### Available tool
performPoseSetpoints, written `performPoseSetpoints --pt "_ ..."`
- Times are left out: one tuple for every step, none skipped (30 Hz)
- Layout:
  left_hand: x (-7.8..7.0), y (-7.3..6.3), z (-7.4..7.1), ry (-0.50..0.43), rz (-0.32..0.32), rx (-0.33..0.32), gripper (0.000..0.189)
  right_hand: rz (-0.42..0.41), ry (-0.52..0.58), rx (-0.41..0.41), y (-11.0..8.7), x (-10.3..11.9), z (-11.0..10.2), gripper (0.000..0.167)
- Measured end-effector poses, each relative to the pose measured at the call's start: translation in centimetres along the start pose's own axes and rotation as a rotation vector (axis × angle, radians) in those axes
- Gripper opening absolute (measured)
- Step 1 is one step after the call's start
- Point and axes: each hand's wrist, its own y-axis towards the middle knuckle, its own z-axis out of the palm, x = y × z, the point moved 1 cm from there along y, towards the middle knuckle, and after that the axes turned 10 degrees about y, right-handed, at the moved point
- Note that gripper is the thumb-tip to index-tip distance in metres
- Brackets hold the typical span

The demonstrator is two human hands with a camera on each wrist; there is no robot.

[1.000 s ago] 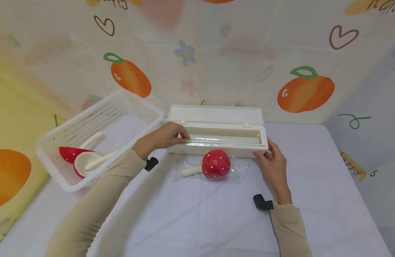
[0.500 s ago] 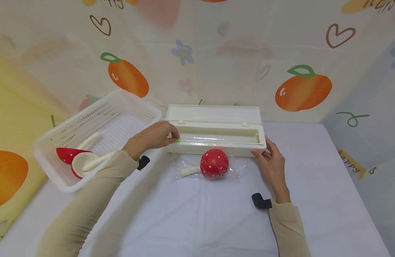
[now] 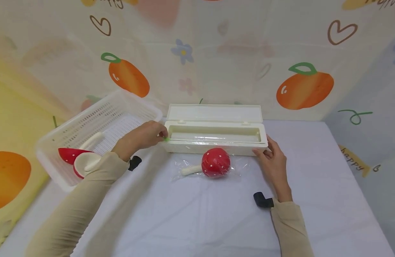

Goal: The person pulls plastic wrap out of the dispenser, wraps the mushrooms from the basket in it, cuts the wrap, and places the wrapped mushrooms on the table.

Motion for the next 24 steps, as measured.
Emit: performPoseSetpoints --pt "0.0 0.0 0.1 -0.012 0.006 -0.005 0.016 0.001 -0.003 -0.002 0.0 0.0 0.0 0.07" --pt "-0.1 0.1 0.2 -0.023 0.017 -0.012 0.015 0.004 -0.008 -0.005 0.0 0.0 -0.1 0.07" --pt "-0.2 0.2 0.3 -0.034 0.029 -0.022 0.015 0.008 -0.009 -0.006 0.0 0.0 -0.1 0.071" --pt "-0.4 0.3 0.4 -0.045 0.04 -0.032 0.015 0.012 -0.009 -0.007 0.0 0.0 -0.1 0.071" --pt "-0.6 0.5 0.5 -0.056 0.048 -0.04 0.014 0.016 -0.003 -0.005 0.0 0.0 -0.2 0.071" --pt "-0.9 0.7 0.7 -0.068 0.059 -0.05 0.014 0.019 -0.002 -0.002 0.0 0.0 -0.2 0.071" --pt "-1.2 0.9 0.9 -0.079 0.07 -0.06 0.014 0.022 0.004 -0.002 0.0 0.0 -0.2 0.071" --pt "-1.5 1.1 1.0 -0.088 0.078 -0.066 0.015 0.025 0.008 0.0 -0.1 0.0 -0.1 0.071" --pt "-1.8 1.3 1.1 -0.096 0.087 -0.069 0.015 0.028 0.015 0.001 -0.1 0.1 -0.1 0.071" --pt "-2.2 1.5 1.3 -0.102 0.094 -0.071 0.016 0.029 0.019 0.002 -0.1 0.1 -0.1 0.071" --pt "-2.6 1.8 1.3 -0.105 0.099 -0.074 0.016 0.03 0.022 0.004 -0.2 0.1 -0.1 0.071" --pt "-3.0 2.0 1.4 -0.108 0.107 -0.077 0.016 0.031 0.023 0.004 -0.2 0.1 -0.1 0.071" --pt "-3.4 2.3 1.4 -0.113 0.116 -0.079 0.017 0.031 0.025 0.005 -0.2 0.1 -0.1 0.071" --pt "-3.8 2.5 1.5 -0.115 0.122 -0.083 0.017 0.033 0.022 0.005 -0.2 0.1 -0.1 0.071" --pt "-4.2 2.8 1.6 -0.116 0.127 -0.089 0.017 0.034 0.023 0.004 -0.2 0.1 -0.1 0.071" --pt "-4.6 3.1 1.7 -0.12 0.127 -0.095 0.017 0.034 0.023 0.004 -0.2 0.1 -0.1 0.071" --pt "-5.1 3.3 1.8 -0.124 0.133 -0.101 0.017 0.035 0.02 0.003 -0.2 0.1 -0.1 0.071" --pt "-5.5 3.6 2.0 -0.127 0.138 -0.106 0.017 0.035 0.022 0.002 -0.2 0.1 -0.1 0.071" --pt "-5.9 4.0 2.1 -0.129 0.144 -0.112 0.018 0.035 0.023 0.001 -0.2 0.1 -0.1 0.071" --pt "-6.4 4.3 2.3 -0.129 0.15 -0.119 0.018 0.037 0.026 -0.002 -0.2 0.1 -0.1 0.071" --pt "-6.9 4.6 2.4 -0.131 0.157 -0.122 0.019 0.037 0.028 -0.003 -0.2 0.1 0.0 0.07" --pt "-7.4 4.9 2.4 -0.137 0.165 -0.123 0.019 0.038 0.032 -0.003 -0.2 0.2 0.0 0.07" --pt "-7.9 5.2 2.4 -0.138 0.175 -0.126 0.019 0.038 0.035 -0.004 -0.2 0.2 0.0 0.07" --pt "-8.4 5.5 2.5 -0.142 0.177 -0.127 0.02 0.04 0.039 -0.004 -0.2 0.2 0.0 0.07"
